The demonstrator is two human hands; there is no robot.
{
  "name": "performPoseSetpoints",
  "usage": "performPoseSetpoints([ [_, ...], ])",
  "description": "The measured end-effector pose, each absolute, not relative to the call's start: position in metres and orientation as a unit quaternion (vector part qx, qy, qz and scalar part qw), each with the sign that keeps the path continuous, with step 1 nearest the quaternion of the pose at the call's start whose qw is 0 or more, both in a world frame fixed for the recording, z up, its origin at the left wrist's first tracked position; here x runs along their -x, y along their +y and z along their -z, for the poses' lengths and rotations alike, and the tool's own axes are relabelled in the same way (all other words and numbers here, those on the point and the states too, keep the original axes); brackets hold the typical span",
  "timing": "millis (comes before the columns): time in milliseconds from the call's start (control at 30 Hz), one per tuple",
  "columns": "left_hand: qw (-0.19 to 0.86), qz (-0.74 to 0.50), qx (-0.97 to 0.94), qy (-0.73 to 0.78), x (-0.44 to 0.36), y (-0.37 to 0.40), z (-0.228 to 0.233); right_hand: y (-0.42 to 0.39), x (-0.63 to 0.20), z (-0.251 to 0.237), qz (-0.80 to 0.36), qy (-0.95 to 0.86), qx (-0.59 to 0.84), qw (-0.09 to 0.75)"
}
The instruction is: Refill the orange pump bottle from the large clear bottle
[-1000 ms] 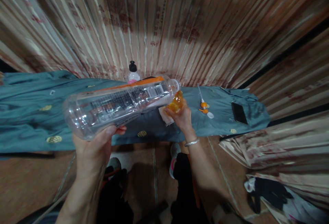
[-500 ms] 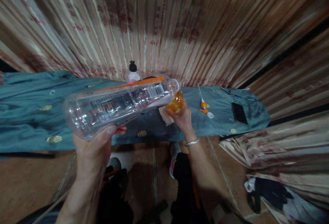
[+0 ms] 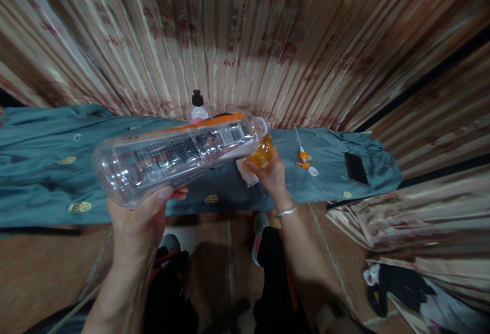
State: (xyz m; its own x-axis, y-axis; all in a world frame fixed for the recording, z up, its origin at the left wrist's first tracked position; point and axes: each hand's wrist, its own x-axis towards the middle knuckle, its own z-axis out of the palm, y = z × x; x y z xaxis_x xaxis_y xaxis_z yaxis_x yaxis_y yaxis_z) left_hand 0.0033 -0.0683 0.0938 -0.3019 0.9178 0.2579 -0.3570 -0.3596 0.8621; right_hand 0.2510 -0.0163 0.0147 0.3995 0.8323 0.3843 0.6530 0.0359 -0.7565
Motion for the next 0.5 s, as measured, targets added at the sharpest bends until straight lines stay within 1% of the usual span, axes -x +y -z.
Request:
performPoseSetpoints([
  [500, 0.444, -0.728, -0.386, 0.351, -0.0047, -0.0685, -0.0983, -0.0168, -0.2519, -0.0155, -0.102, -0.541, 0.687, 0.475],
])
